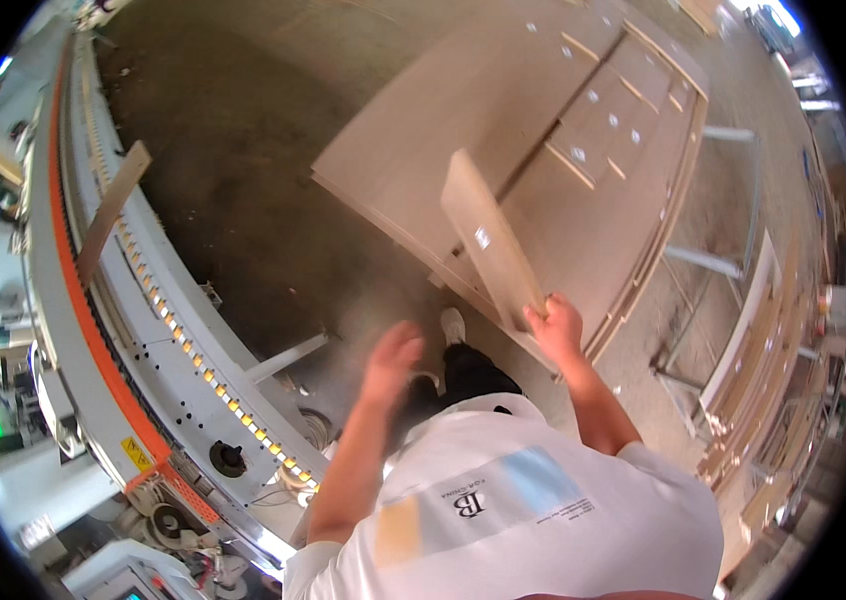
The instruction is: The person repeatedly picks up large wooden panels and smaller wooden strips from a stack, carries them to a machine, and places them onto the machine's conveyor belt. The person then returns to the stack to retrieve more pieces, repeating this cycle throughout the clip.
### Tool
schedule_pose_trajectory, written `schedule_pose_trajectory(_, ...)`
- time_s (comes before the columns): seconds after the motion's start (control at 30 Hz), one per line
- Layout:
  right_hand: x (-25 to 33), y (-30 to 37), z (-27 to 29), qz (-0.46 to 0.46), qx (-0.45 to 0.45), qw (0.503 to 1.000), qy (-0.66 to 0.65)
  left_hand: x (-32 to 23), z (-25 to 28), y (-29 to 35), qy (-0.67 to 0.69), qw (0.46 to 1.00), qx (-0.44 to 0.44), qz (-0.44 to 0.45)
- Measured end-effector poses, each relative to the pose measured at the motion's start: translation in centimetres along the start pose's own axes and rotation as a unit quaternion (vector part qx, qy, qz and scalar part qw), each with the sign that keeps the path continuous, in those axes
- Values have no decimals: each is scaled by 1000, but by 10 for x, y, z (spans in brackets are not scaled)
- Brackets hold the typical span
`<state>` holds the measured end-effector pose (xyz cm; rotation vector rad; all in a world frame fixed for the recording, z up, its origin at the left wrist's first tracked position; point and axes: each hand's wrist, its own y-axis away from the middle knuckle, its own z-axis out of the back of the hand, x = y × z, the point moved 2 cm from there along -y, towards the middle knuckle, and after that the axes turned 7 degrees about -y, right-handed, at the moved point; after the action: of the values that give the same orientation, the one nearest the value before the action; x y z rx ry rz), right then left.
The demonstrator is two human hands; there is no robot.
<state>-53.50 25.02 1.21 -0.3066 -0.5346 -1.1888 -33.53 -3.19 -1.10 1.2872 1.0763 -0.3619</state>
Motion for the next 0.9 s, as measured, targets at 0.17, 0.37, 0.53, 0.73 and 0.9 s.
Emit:
schedule_pose_trajectory(0.17,138,37,-10,244,5,967,-76,-82,-58,25,133,989,-50,-39)
schedule_pose_trajectory(0.37,257,69,-32,475,150,862,-94,-18,59,77,333,923,-185,-52)
schedule_pose_trajectory(0.53,292,95,-59,514,296,781,-195,48,121,170,423,846,-253,-204)
schedule_pose_trajectory(0.73,277,88,-111,460,357,795,-168,141,180,253,415,725,-533,-134)
schedule_pose_trajectory(0.9,266,83,-142,457,402,786,-109,219,208,291,462,652,-593,-100)
